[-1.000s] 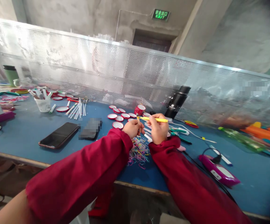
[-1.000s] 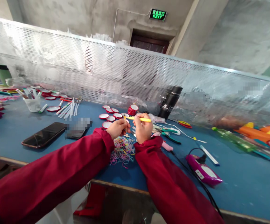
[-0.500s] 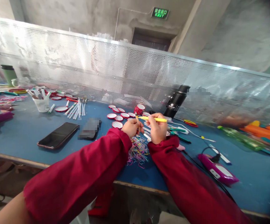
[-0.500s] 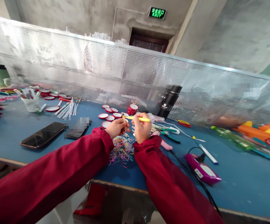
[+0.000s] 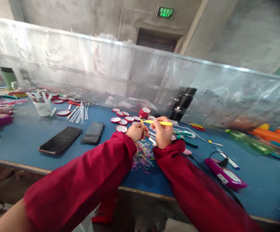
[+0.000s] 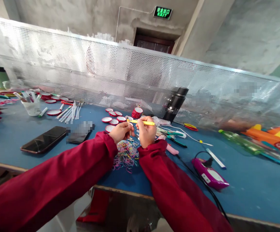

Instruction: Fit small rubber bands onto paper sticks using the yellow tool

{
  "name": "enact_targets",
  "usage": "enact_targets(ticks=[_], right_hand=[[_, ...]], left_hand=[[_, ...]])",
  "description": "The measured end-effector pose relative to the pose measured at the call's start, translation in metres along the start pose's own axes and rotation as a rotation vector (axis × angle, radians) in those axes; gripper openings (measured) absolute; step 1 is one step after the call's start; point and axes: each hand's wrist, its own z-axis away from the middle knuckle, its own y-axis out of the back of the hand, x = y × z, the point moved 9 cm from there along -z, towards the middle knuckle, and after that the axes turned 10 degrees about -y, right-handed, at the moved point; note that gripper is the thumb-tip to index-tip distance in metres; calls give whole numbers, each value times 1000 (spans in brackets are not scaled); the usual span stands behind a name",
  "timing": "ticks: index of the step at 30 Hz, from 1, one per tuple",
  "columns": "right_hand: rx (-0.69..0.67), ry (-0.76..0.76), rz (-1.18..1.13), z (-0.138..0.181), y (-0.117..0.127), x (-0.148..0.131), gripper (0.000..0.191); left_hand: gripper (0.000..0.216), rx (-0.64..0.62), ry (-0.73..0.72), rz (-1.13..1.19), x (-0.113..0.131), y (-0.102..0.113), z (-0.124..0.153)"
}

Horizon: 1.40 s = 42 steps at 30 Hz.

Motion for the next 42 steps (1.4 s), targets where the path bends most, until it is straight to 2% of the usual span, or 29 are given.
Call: enact_targets(ticks=[28, 36, 42], right_hand=[[26, -15, -48, -1, 3, 1, 15], [-18, 9, -27, 2, -4, -1, 16], [8, -6, -44, -3, 1, 3, 15]], left_hand=[[25, -3, -25, 6, 0, -1, -2], [24, -8, -53, -23, 3, -2, 0], [25, 3, -28, -21, 1, 0, 0]])
